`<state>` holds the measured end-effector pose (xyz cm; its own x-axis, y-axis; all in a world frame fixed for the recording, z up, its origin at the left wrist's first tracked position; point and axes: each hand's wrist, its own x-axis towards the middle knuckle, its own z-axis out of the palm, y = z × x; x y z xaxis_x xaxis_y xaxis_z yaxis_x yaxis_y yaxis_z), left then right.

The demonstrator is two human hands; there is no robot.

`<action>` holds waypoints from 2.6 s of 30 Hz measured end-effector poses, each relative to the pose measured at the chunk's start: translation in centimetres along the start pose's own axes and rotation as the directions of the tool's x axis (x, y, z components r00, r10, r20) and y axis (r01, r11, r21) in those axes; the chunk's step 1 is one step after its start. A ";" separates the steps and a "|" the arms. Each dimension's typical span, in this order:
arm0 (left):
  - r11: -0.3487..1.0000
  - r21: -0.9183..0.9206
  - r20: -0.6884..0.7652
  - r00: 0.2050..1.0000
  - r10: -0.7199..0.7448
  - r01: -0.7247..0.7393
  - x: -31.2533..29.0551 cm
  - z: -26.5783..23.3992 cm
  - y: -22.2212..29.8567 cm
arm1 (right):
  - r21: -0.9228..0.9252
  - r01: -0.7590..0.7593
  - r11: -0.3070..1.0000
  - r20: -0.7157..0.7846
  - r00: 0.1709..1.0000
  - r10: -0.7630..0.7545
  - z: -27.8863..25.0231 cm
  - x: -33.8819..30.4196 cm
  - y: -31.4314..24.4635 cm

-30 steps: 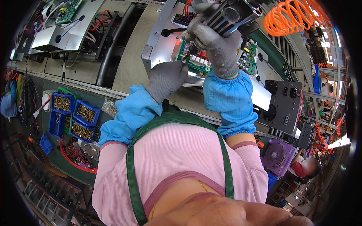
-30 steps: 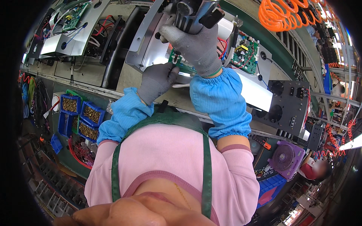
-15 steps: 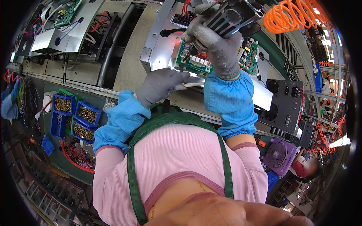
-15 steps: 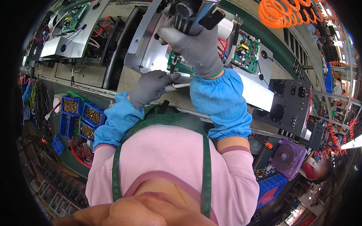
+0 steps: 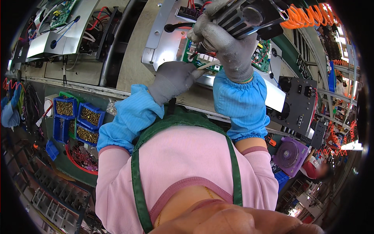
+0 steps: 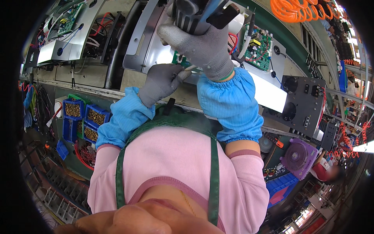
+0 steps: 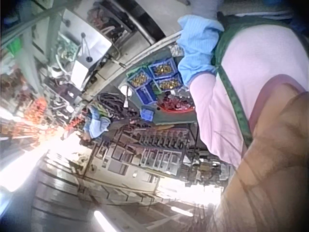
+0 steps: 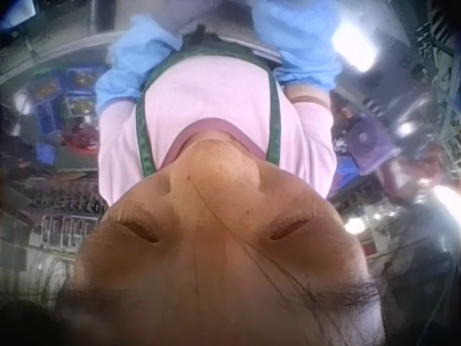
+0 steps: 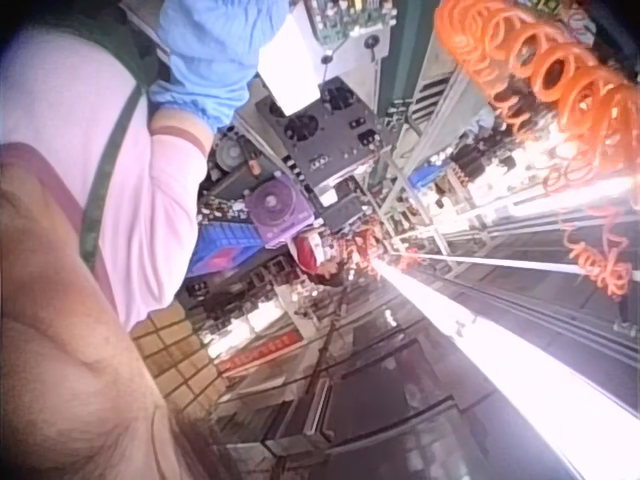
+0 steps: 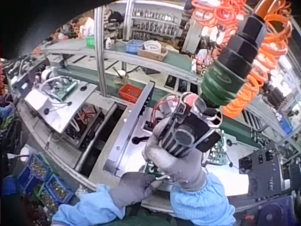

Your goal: Assemble electronic components and wire a power supply unit on an assembly line.

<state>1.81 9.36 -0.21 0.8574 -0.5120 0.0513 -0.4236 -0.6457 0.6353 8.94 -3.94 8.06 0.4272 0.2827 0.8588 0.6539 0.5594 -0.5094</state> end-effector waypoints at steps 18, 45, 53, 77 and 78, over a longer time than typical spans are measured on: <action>0.993 -0.056 0.085 0.991 -0.100 0.105 -0.2 -0.8 0.4 | -0.250 -0.593 0.765 -0.417 0.779 0.468 2.9 1.2 -3.2; 0.882 0.302 0.119 0.932 0.341 -0.362 3.1 5.5 4.7 | -0.234 -0.161 0.959 -0.605 0.796 -0.014 -3.1 -5.5 -22.3; 0.809 0.383 0.068 0.887 0.457 -0.446 3.2 7.5 5.5 | -0.228 -0.141 0.963 -0.548 0.837 -0.007 -4.2 -5.6 -21.9; -0.056 -0.934 0.348 0.934 0.081 0.352 1.3 2.2 8.6 | -0.018 -0.115 0.993 -0.527 0.845 0.088 -3.7 -5.6 -17.8; -0.061 -0.936 0.341 0.937 0.079 0.346 1.2 2.4 8.4 | -0.020 -0.115 0.993 -0.527 0.845 0.087 -3.6 -5.6 -17.9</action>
<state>-1.41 1.97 3.31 0.6704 -0.7235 -0.1646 0.5958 0.3927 0.7005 -2.90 -18.37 12.21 0.7474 -0.1228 0.6529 0.6126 0.5077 -0.6058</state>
